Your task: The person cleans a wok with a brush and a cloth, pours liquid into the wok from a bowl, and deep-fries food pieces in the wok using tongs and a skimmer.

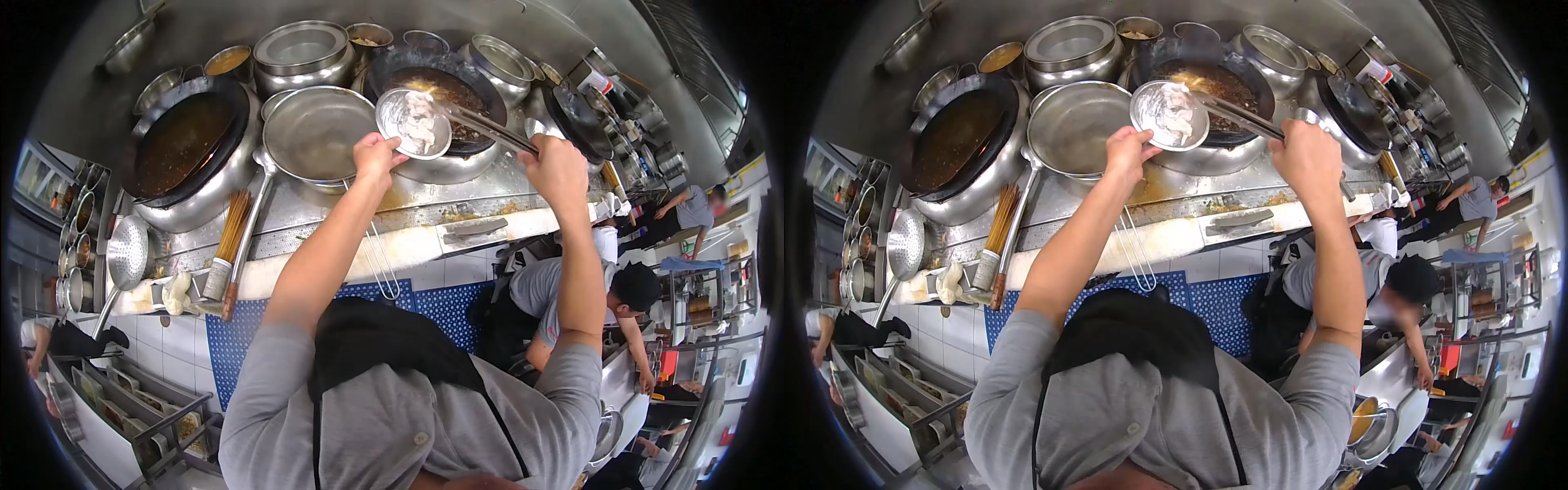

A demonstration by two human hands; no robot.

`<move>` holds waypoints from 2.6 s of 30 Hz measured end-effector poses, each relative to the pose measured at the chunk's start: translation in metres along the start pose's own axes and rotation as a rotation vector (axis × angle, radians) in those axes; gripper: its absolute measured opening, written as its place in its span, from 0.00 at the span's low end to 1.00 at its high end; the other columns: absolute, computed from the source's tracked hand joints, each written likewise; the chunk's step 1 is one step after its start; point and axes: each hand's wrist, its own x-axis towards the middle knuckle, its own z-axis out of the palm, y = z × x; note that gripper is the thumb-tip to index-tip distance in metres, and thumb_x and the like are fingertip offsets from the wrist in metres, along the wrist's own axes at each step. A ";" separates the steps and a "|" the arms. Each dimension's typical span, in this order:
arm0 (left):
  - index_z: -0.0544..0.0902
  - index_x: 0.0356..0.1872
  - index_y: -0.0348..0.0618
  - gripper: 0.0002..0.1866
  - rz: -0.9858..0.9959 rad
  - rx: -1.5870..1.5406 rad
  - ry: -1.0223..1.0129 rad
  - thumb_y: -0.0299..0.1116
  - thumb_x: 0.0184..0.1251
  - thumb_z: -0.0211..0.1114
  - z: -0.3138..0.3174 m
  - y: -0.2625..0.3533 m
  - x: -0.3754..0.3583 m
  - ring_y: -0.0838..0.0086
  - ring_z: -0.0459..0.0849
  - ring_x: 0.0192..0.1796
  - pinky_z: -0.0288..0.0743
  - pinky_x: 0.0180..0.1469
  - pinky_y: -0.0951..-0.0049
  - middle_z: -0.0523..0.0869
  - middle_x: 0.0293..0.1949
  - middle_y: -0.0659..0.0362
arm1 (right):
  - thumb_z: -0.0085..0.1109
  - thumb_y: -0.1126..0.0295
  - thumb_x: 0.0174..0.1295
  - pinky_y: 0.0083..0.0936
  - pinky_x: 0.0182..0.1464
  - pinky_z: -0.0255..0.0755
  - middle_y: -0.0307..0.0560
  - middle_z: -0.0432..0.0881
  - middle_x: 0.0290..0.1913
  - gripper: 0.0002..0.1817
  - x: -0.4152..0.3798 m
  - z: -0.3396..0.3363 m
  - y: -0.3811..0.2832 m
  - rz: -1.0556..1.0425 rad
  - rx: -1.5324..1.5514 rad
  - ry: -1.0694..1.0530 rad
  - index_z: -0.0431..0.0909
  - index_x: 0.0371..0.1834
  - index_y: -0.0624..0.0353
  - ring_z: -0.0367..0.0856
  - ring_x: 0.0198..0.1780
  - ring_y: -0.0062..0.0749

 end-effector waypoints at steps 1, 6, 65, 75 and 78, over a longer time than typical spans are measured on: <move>0.70 0.25 0.44 0.13 0.000 0.012 0.007 0.17 0.63 0.64 -0.001 -0.001 0.000 0.67 0.85 0.36 0.88 0.35 0.68 0.82 0.36 0.54 | 0.69 0.62 0.55 0.45 0.38 0.78 0.57 0.85 0.29 0.12 -0.001 -0.003 -0.001 0.016 0.015 0.002 0.83 0.33 0.61 0.86 0.35 0.53; 0.70 0.24 0.44 0.14 -0.008 0.004 -0.010 0.16 0.63 0.63 -0.001 -0.002 0.006 0.67 0.85 0.36 0.88 0.35 0.67 0.82 0.36 0.55 | 0.69 0.62 0.55 0.45 0.39 0.79 0.57 0.86 0.31 0.13 0.009 -0.011 0.001 -0.008 -0.058 -0.046 0.84 0.33 0.61 0.86 0.36 0.53; 0.74 0.30 0.39 0.07 0.000 -0.046 0.057 0.17 0.63 0.63 -0.029 0.007 -0.014 0.66 0.86 0.39 0.89 0.37 0.66 0.83 0.36 0.54 | 0.61 0.59 0.61 0.43 0.57 0.76 0.59 0.85 0.51 0.18 0.098 0.116 0.071 0.276 -0.082 -0.259 0.82 0.48 0.59 0.83 0.55 0.52; 0.73 0.28 0.40 0.09 0.036 -0.059 0.090 0.17 0.63 0.64 -0.033 0.002 -0.006 0.66 0.86 0.34 0.88 0.34 0.68 0.82 0.35 0.54 | 0.63 0.55 0.62 0.44 0.56 0.77 0.60 0.85 0.51 0.21 0.083 0.078 0.061 0.211 -0.190 -0.229 0.80 0.49 0.60 0.83 0.55 0.54; 0.73 0.28 0.41 0.10 0.038 -0.051 0.099 0.17 0.63 0.64 -0.033 0.003 -0.007 0.66 0.86 0.34 0.88 0.33 0.68 0.82 0.34 0.54 | 0.63 0.56 0.61 0.44 0.56 0.77 0.60 0.85 0.49 0.20 0.083 0.084 0.064 0.258 -0.151 -0.198 0.80 0.48 0.60 0.83 0.54 0.54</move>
